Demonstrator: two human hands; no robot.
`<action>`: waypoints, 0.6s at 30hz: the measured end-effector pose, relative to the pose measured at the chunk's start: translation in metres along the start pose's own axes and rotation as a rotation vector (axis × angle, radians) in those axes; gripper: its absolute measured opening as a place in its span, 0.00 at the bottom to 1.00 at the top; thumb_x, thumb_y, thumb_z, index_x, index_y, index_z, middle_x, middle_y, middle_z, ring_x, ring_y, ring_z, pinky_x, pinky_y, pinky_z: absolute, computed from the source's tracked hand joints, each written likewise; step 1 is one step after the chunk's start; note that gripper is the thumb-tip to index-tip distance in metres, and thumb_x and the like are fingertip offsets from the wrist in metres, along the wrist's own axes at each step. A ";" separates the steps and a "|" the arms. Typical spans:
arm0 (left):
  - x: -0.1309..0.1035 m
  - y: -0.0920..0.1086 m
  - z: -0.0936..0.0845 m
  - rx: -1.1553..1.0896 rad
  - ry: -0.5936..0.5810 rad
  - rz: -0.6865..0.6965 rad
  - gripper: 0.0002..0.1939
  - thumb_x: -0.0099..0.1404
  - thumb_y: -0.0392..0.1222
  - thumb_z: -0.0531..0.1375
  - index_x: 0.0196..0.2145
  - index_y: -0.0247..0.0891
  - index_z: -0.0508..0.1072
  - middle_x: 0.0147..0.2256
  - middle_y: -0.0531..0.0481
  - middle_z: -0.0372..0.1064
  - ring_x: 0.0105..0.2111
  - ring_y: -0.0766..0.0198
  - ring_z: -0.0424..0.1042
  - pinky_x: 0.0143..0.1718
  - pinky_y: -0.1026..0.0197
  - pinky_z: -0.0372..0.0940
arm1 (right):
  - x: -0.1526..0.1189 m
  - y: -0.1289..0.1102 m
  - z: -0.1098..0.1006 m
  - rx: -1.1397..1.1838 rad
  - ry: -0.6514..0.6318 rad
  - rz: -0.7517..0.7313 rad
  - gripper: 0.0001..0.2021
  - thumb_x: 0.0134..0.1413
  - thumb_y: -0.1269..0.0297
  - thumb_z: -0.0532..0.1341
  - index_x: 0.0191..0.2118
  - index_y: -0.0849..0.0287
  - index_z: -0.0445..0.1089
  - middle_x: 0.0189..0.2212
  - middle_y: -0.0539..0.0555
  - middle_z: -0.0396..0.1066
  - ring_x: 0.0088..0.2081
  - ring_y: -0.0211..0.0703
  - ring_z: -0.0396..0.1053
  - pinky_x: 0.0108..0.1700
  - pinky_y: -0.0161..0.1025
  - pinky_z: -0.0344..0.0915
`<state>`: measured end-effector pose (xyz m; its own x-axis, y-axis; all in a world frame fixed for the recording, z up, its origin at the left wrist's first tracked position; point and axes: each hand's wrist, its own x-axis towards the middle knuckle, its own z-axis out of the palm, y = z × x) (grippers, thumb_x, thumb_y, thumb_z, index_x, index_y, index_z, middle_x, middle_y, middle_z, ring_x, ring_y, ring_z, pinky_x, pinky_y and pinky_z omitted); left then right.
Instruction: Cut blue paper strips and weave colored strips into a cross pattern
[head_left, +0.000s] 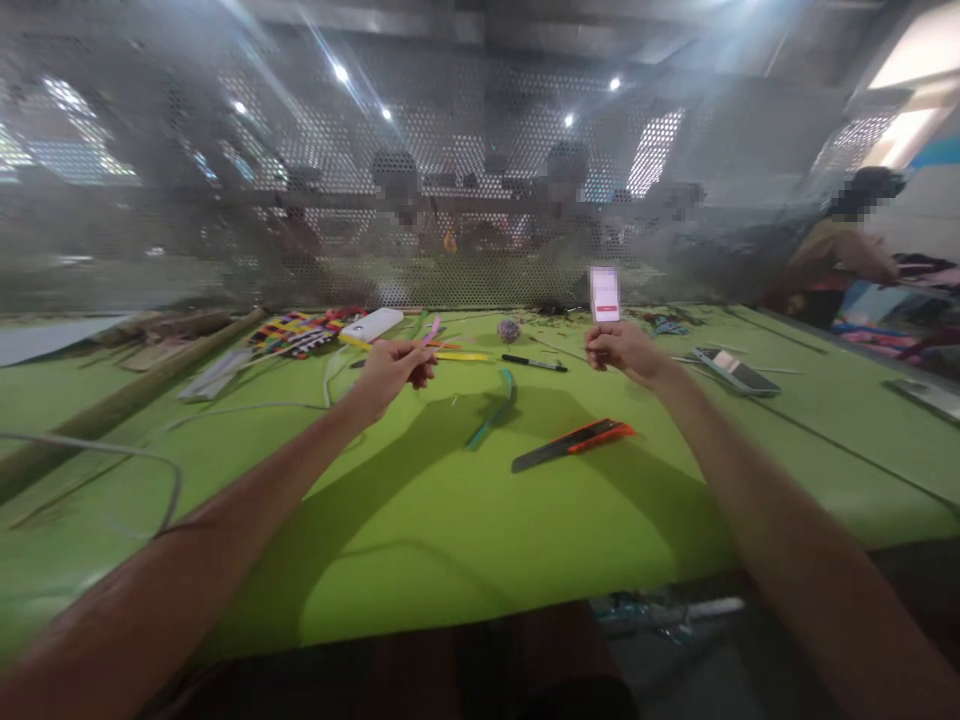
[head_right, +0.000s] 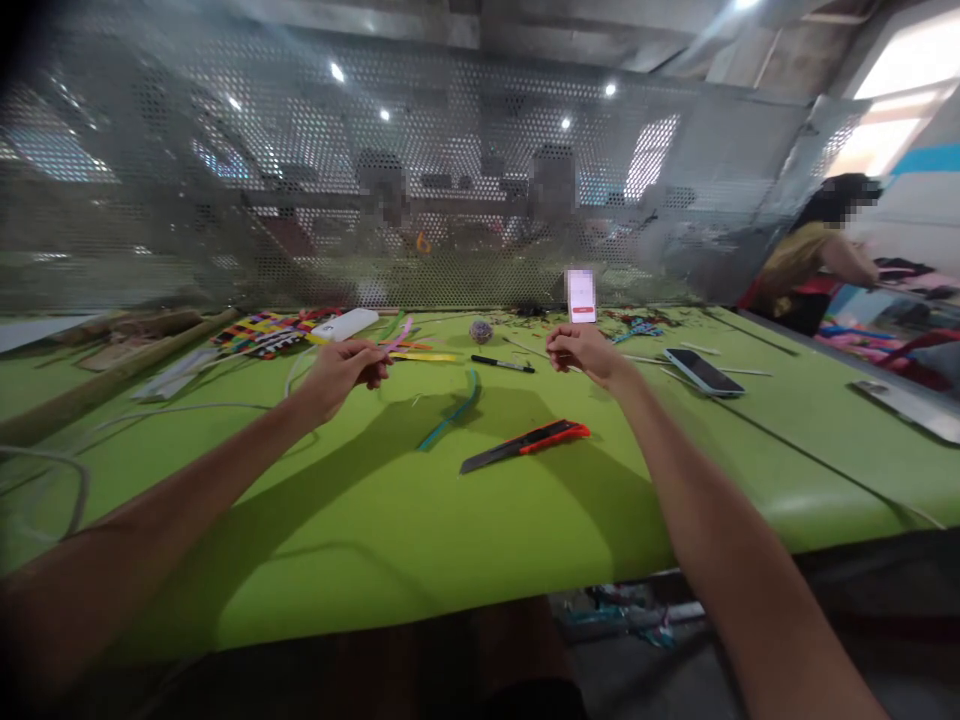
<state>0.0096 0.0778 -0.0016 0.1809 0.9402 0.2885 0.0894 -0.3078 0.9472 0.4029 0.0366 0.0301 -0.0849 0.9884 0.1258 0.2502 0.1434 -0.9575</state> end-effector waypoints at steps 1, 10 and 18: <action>0.000 -0.001 0.000 -0.009 -0.002 -0.008 0.09 0.57 0.42 0.62 0.24 0.34 0.75 0.20 0.50 0.71 0.17 0.70 0.66 0.20 0.67 0.61 | 0.002 -0.001 0.004 -0.003 0.017 0.000 0.07 0.48 0.65 0.67 0.29 0.57 0.67 0.21 0.50 0.66 0.23 0.37 0.64 0.27 0.38 0.59; 0.008 -0.015 -0.007 -0.040 0.060 -0.086 0.09 0.58 0.38 0.62 0.22 0.33 0.74 0.17 0.51 0.69 0.16 0.70 0.65 0.20 0.67 0.61 | 0.098 -0.031 0.040 -0.228 0.119 0.073 0.10 0.67 0.59 0.62 0.38 0.62 0.71 0.29 0.48 0.69 0.28 0.34 0.67 0.32 0.35 0.69; 0.010 -0.016 -0.007 -0.046 0.042 -0.120 0.09 0.58 0.36 0.62 0.21 0.34 0.73 0.17 0.52 0.68 0.16 0.71 0.64 0.20 0.67 0.60 | 0.167 -0.003 0.058 -0.458 0.203 0.168 0.12 0.68 0.58 0.63 0.48 0.62 0.72 0.42 0.55 0.74 0.38 0.38 0.73 0.40 0.39 0.75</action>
<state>0.0032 0.0933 -0.0130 0.1303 0.9755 0.1771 0.0632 -0.1864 0.9804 0.3323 0.1984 0.0394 0.1699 0.9829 0.0711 0.6438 -0.0561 -0.7631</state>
